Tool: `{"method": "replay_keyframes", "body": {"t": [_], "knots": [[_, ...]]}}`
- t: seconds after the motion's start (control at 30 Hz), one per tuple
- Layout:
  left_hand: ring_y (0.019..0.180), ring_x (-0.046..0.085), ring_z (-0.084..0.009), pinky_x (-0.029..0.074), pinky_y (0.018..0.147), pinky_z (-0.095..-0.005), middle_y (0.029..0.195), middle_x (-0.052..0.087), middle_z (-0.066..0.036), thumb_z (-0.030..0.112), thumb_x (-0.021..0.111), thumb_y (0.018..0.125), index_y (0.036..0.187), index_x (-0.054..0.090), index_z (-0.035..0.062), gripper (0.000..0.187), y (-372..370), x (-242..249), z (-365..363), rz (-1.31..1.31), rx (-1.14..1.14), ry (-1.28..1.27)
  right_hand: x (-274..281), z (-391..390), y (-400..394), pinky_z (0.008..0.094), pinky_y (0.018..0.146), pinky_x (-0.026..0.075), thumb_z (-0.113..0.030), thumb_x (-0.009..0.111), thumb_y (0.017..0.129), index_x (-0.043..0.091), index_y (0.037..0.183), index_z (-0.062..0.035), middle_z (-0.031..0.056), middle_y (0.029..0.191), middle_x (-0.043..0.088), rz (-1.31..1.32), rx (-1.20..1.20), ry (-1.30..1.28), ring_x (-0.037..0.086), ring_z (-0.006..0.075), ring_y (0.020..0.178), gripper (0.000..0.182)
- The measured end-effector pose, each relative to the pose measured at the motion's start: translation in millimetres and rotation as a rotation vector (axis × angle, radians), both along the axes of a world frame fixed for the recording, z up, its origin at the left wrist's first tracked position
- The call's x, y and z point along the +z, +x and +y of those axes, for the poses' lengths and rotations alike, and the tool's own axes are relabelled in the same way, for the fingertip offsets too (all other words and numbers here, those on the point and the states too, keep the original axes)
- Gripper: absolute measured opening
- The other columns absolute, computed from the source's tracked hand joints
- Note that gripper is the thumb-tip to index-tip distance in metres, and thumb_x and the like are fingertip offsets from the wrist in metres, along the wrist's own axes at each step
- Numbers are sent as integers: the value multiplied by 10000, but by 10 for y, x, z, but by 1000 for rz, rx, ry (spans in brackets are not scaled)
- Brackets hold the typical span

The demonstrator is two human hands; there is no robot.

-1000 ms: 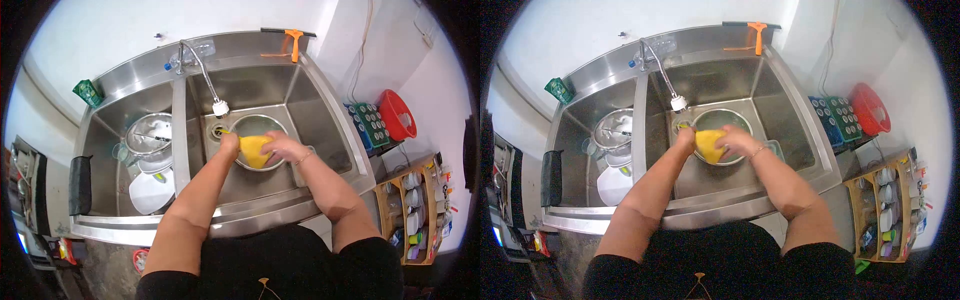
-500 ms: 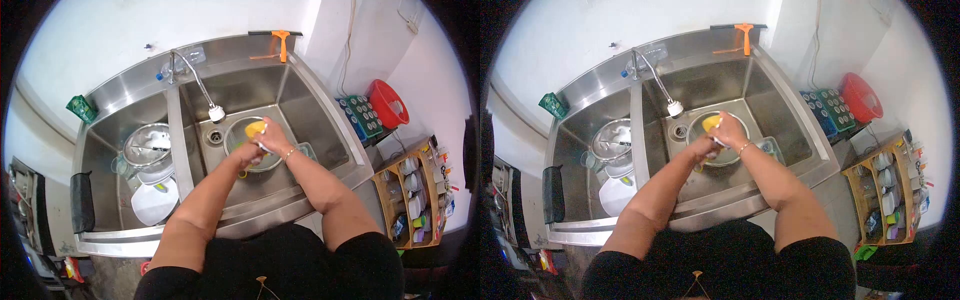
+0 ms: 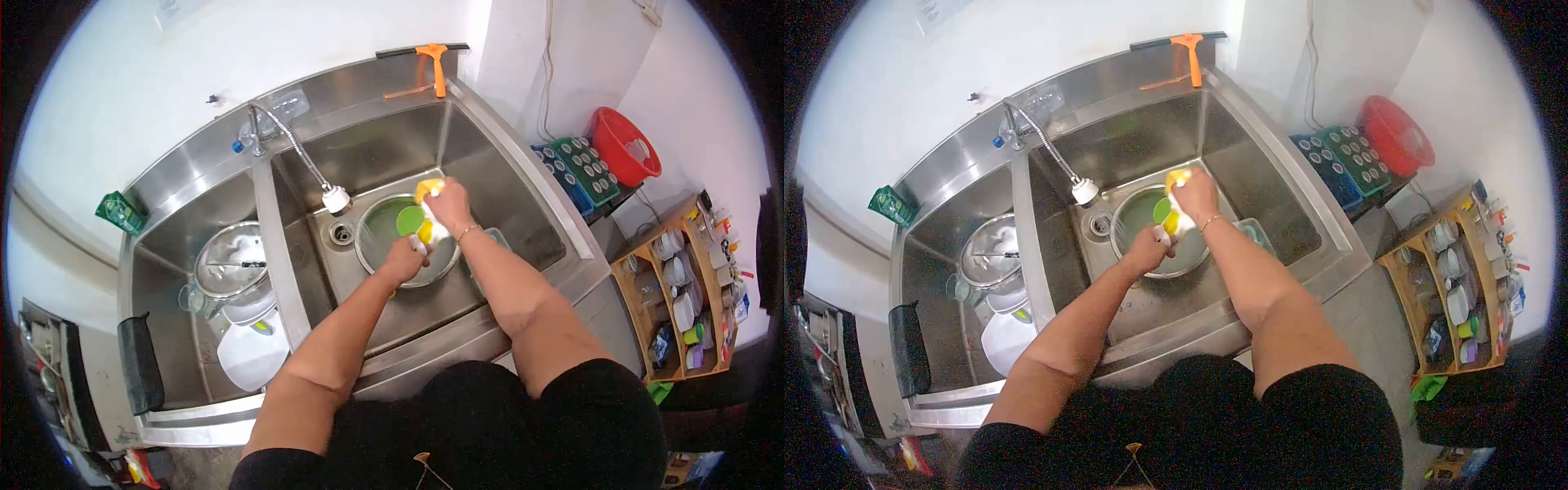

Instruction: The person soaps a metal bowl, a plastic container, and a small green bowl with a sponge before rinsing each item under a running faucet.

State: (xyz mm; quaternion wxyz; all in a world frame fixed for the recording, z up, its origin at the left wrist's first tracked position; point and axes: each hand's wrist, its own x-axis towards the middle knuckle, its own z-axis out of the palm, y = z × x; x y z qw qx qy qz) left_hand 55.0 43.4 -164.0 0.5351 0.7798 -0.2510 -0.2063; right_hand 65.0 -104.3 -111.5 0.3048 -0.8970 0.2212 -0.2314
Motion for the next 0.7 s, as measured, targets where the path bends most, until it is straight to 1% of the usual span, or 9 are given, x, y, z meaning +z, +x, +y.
{"method": "replay_keyframes", "body": {"t": [0.13, 0.23, 0.27, 0.3, 0.4, 0.47, 0.53, 0.63, 0.7], "knots": [[430, 418, -118, 284, 347, -275, 552, 480, -15, 398, 510, 822, 744, 511, 61, 346, 124, 101, 96, 399, -22, 60, 111, -276, -31, 386, 768, 456, -202, 666, 643, 465, 981, 43, 246, 888, 586, -68, -153, 155, 576, 363, 867, 464], [422, 423, -131, 304, 337, -271, 696, 505, -58, 735, 311, 747, 918, 479, 110, 670, 306, 205, 213, 1246, -14, -275, 208, -54, -110, 366, 814, 440, -118, 609, 677, 411, 1160, 0, 216, 981, 575, -222, 231, 323, 561, 353, 928, 535], [422, 423, -131, 304, 337, -271, 696, 505, -58, 735, 311, 747, 918, 479, 110, 670, 316, 191, 197, 1244, -8, -276, 106, 119, -78, 349, 844, 426, -70, 580, 687, 376, 1245, -62, 213, 1034, 557, 56, 380, -15, 534, 343, 990, 594], [396, 375, -114, 275, 323, -248, 633, 478, -45, 778, 265, 712, 908, 486, 135, 707, 269, 252, 171, 1166, 24, -405, 346, 472, -294, 334, 875, 412, -63, 573, 691, 410, 1243, -141, 197, 1070, 546, 234, 422, 178, 497, 295, 1063, 582], [366, 315, -77, 234, 292, -196, 556, 450, -34, 857, 183, 630, 872, 515, 150, 818, -7, 612, 37, 871, 344, -659, 90, 694, -292, 366, 862, 417, -167, 610, 705, 512, 1148, -189, 158, 1059, 564, -141, 483, -184, 522, 298, 1021, 454], [367, 339, -90, 216, 281, -190, 588, 478, -49, 875, 166, 601, 884, 517, 149, 855, 172, 596, 260, 1081, -128, -483, 126, 535, -168, 395, 846, 420, -214, 622, 697, 531, 1117, -182, 166, 993, 579, -85, 518, 107, 536, 337, 968, 431], [362, 324, -96, 182, 281, -185, 617, 484, -50, 885, 155, 583, 928, 504, 164, 873, 153, 590, 259, 1126, -242, -423, 121, 493, -88, 425, 829, 423, -261, 634, 688, 549, 1086, -175, 174, 928, 594, -23, 557, 389, 549, 376, 915, 415], [402, 336, -95, 170, 312, -183, 643, 486, -42, 873, 154, 606, 943, 490, 180, 841, 143, 604, 190, 956, -15, -475, 229, 566, -270, 422, 659, 460, -314, 636, 660, 561, 916, -132, 162, 780, 599, -168, 442, -203, 587, 336, 768, 323], [412, 342, -95, 177, 318, -186, 648, 484, -38, 865, 154, 620, 945, 488, 185, 824, 150, 659, 196, 959, -2, -484, 354, 571, -265, 427, 644, 452, -276, 654, 638, 564, 931, -133, 177, 754, 590, -126, 425, -189, 579, 342, 738, 338]]}}
